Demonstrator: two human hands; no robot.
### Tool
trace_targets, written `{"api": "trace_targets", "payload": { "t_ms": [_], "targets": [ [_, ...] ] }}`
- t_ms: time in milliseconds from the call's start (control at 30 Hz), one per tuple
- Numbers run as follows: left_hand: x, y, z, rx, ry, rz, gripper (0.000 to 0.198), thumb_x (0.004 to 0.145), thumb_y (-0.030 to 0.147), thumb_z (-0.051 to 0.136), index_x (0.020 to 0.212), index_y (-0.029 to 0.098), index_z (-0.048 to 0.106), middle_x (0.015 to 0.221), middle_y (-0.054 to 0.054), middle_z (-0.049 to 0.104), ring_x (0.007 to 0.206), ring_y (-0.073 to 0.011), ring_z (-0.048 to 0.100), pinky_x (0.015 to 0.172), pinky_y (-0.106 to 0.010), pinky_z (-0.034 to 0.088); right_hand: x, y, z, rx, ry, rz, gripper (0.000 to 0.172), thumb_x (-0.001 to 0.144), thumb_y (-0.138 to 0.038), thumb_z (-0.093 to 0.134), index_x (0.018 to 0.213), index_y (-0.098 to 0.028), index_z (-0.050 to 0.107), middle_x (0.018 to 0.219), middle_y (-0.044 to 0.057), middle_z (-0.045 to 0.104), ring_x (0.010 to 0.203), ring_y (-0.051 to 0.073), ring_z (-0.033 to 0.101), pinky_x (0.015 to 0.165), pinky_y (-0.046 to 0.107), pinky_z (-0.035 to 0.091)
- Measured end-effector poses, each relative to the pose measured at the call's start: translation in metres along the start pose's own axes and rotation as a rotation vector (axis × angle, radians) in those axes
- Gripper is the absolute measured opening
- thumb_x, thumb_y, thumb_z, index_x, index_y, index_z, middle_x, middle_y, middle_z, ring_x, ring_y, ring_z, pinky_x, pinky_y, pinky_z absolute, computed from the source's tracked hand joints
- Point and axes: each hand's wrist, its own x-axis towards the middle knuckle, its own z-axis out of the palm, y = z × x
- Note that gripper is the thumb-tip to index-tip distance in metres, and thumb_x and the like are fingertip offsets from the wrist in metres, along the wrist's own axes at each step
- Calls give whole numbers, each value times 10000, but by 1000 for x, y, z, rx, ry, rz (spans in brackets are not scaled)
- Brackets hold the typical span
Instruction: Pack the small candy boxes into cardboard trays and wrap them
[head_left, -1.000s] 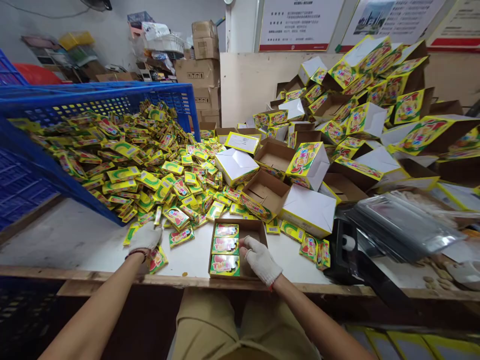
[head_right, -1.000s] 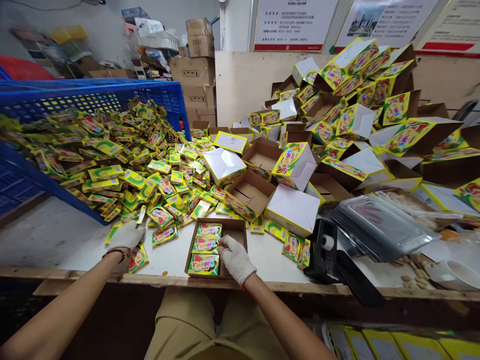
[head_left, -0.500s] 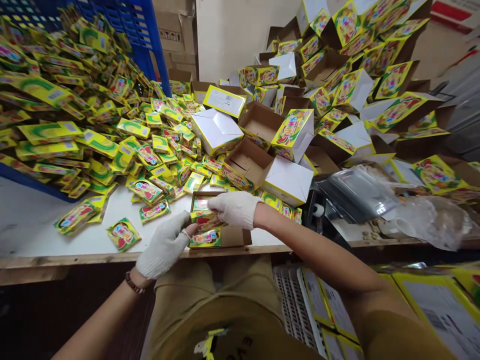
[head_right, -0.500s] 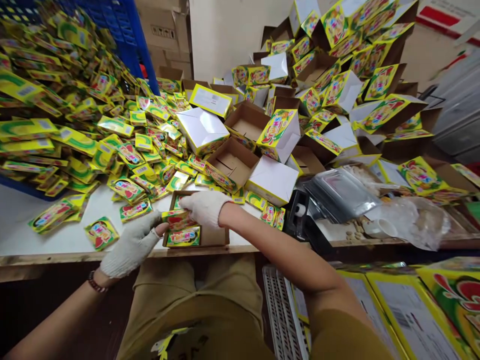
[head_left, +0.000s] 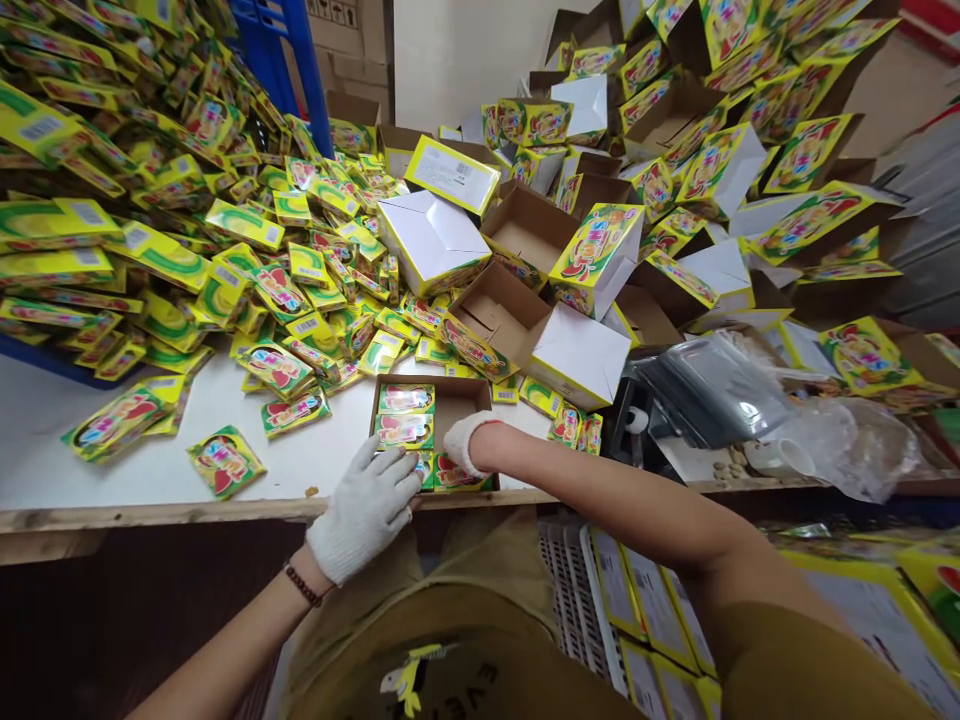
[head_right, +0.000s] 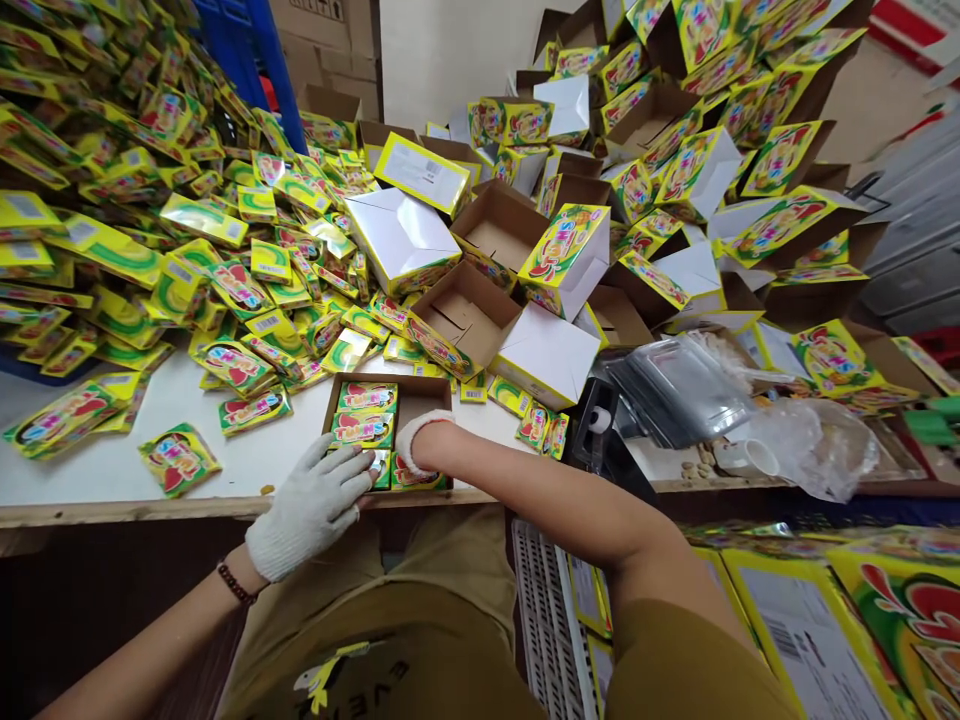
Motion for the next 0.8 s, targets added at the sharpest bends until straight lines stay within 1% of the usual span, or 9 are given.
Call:
{"api": "trace_targets", "payload": {
  "t_ms": [100,233,333,400,467,533,600,700,800],
  "targets": [
    [-2,0,3,-59,13,-23,283,832,149,576,1062,255,703,1187,-82,704,1131,-282,616,1129,-587,362,6,-6,4,-251,-229,38,217,455,-33,731,431,-216,616,578,74,711,786,315,736,830,402,545],
    [-19,-12,4,-156,180,-54,247,888,240,543,1092,248,682,1241,-90,675,1187,-263,589,1113,-499,410,4,-10,5,-314,-243,-9,235,424,30,712,566,-156,705,749,158,761,870,389,733,833,456,549],
    [-37,-40,-7,-94,287,-413,292,907,341,496,1095,183,653,1246,-160,636,1184,-304,578,1027,-467,472,-2,-10,14,-393,-220,-31,378,456,38,731,804,-103,773,959,235,758,954,427,717,821,472,559],
    [-47,-63,-21,22,170,-788,414,893,442,483,1130,131,620,1193,-212,619,1132,-369,585,955,-513,490,-5,-11,21,-421,-226,-16,444,499,41,732,918,-99,779,1037,248,744,995,427,708,823,468,564],
    [-53,-84,-34,115,-33,-1101,621,843,566,516,1233,84,558,1179,-253,589,1095,-436,583,887,-554,495,-8,-13,23,-434,-228,-23,476,547,25,731,999,-120,773,1071,234,741,1019,414,704,833,463,564],
    [-57,-100,-45,149,-189,-1280,796,790,605,570,1364,67,451,1235,-283,544,1089,-463,585,861,-562,497,-11,-15,19,-463,-250,-44,490,623,-39,727,1104,-129,745,1104,222,734,1031,390,704,836,451,565],
    [-60,-109,-52,109,-221,-1366,803,778,542,598,1405,80,400,1266,-282,526,1085,-443,600,860,-544,504,-17,-20,7,-503,-281,-45,466,729,-141,693,1194,-118,703,1149,224,717,1047,365,699,836,430,561],
    [-64,-105,-58,-62,-18,-1419,660,778,506,595,1290,101,494,1120,-191,608,989,-360,637,836,-502,531,-32,-30,-16,-503,-261,-22,339,854,-299,621,1144,-151,716,1125,179,723,1017,319,698,806,374,540],
    [-57,-82,-59,-158,369,-1199,637,780,496,607,1290,130,500,1101,-132,626,975,-301,633,907,-494,533,-44,-44,-37,-325,-26,-148,274,953,-359,524,1024,-179,718,998,97,728,927,228,674,782,304,492]
  ]
}}
